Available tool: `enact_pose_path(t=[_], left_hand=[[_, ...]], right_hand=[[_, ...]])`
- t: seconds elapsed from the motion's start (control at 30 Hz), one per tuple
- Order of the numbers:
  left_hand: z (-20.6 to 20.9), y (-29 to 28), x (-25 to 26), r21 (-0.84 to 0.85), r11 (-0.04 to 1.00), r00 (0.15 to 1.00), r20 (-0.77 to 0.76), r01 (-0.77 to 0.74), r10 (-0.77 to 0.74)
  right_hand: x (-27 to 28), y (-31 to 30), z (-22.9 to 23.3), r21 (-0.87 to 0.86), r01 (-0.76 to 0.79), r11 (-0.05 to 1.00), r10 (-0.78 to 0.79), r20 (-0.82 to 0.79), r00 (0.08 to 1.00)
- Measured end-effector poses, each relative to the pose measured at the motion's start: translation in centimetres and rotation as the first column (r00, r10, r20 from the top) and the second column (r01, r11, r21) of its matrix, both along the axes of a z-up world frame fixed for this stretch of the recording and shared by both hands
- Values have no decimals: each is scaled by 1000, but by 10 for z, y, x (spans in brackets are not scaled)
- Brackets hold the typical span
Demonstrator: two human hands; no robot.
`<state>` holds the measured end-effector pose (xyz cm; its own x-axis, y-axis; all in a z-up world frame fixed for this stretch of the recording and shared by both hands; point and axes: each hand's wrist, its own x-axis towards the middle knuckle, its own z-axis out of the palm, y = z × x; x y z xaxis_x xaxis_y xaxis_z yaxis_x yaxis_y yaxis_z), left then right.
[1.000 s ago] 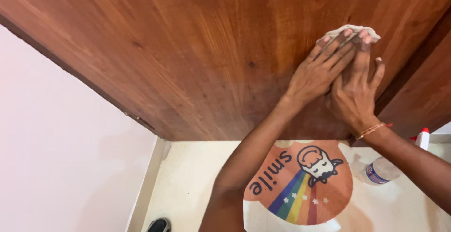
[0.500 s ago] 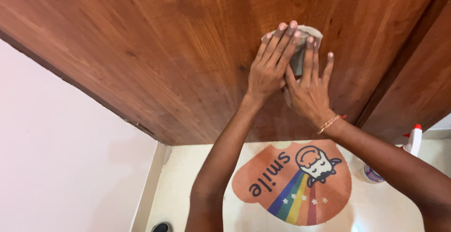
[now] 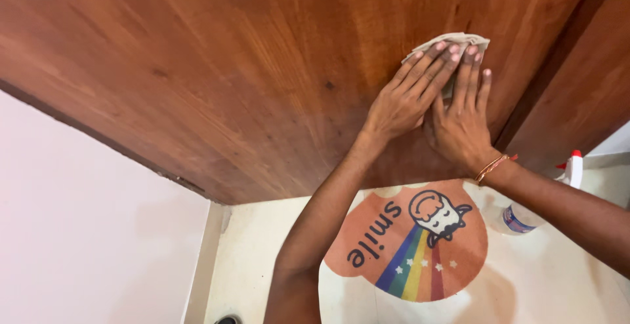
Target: The person wipes a wooden door with a cloth, then sprays a liquid from a spray bottle onto the door and continues wiping the surface in circular motions.
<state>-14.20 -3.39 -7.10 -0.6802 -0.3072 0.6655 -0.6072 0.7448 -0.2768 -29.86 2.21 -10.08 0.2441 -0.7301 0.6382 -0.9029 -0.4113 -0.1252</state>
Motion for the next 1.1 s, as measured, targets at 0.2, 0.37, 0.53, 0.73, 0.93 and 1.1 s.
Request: enact_pose_path(t=[0.2,0.37,0.53,0.73,0.93,1.1], left_hand=[[-3,-1,31,-75,992,991,-98,-97,90],[6,1,49,-96,976,971,-159,-196,179],[0,-1,36,-150,967,958,-233,-204,165],[-33,12,37,-137,967,976,-3,-214,216],[-7,8,27,-135,972,981,-54,-190,185],[15,-2,3,-121,976,967,-201,-183,156]], right_hand=[[27,-17,6,-52,-68,996,62,-102,993],[41,-27,26,-131,-106,986,96,-86,992],[18,-27,24,-368,-64,927,-89,-385,919],[-10,-14,-13,-357,-135,924,-51,-466,884],[-16,-22,3,-371,-49,927,-128,-438,890],[-34,-33,23,-447,45,894,-238,-388,890]])
